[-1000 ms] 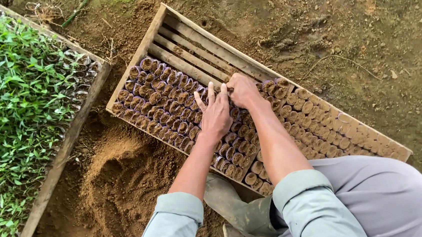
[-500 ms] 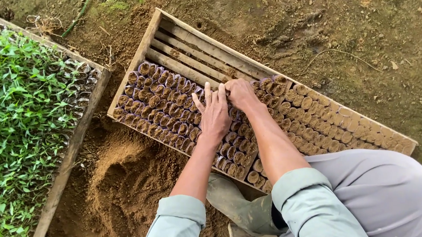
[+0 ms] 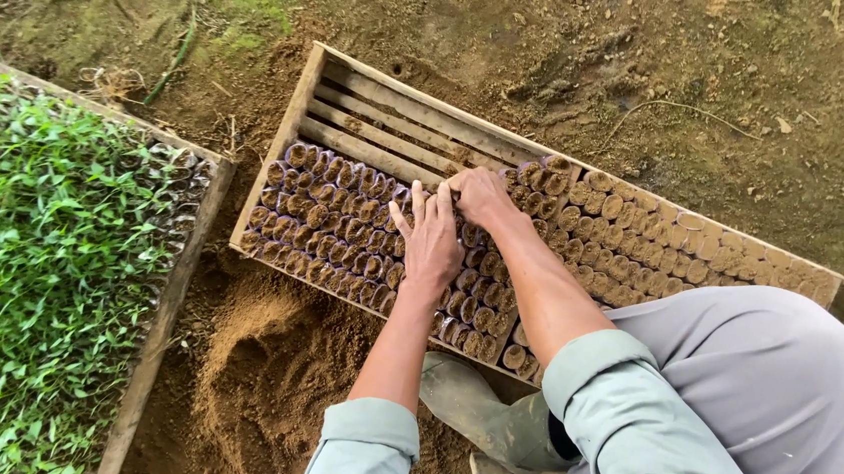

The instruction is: Wrapping individual soil blocks with plastic film and organizing them into a wooden tray for seedling preparation.

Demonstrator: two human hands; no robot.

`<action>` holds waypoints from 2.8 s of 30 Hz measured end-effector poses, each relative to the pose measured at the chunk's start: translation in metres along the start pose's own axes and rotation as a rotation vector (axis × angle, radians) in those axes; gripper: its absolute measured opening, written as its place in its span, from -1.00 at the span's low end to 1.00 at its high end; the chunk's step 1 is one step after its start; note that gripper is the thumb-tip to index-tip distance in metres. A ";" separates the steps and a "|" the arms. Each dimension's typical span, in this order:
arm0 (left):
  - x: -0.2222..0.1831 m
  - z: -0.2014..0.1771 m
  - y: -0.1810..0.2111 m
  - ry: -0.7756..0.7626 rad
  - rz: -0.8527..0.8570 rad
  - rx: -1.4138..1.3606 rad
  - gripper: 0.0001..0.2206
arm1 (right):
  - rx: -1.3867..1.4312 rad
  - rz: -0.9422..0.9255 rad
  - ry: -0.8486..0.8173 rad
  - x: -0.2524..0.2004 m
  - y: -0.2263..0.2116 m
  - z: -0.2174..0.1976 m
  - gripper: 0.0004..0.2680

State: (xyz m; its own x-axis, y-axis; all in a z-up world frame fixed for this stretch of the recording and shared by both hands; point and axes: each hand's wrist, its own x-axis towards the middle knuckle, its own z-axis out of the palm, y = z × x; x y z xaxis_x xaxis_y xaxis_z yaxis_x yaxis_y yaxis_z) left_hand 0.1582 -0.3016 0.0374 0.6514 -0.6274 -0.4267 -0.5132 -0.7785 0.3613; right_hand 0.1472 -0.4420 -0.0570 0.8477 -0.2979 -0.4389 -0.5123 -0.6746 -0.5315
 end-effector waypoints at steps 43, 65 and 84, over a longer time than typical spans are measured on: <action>-0.389 0.119 -0.127 1.115 -1.346 -1.221 -0.80 | -0.440 -0.720 -0.242 -0.282 -0.249 0.266 -0.87; -0.432 0.138 -0.152 1.474 -1.716 -1.508 -0.86 | -0.359 -1.265 -0.781 -0.459 -0.394 0.320 -0.45; -0.464 0.131 -0.188 1.880 -1.950 -1.173 -0.91 | -0.075 -0.981 -0.638 -0.401 -0.423 0.354 -0.55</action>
State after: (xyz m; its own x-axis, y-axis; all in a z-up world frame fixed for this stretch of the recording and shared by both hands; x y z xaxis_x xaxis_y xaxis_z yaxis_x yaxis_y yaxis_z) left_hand -0.1208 0.1338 0.0585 -0.3382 0.9008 -0.2724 0.3540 0.3900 0.8500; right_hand -0.0253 0.2020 0.0873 0.6413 0.7505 -0.1595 0.3500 -0.4711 -0.8097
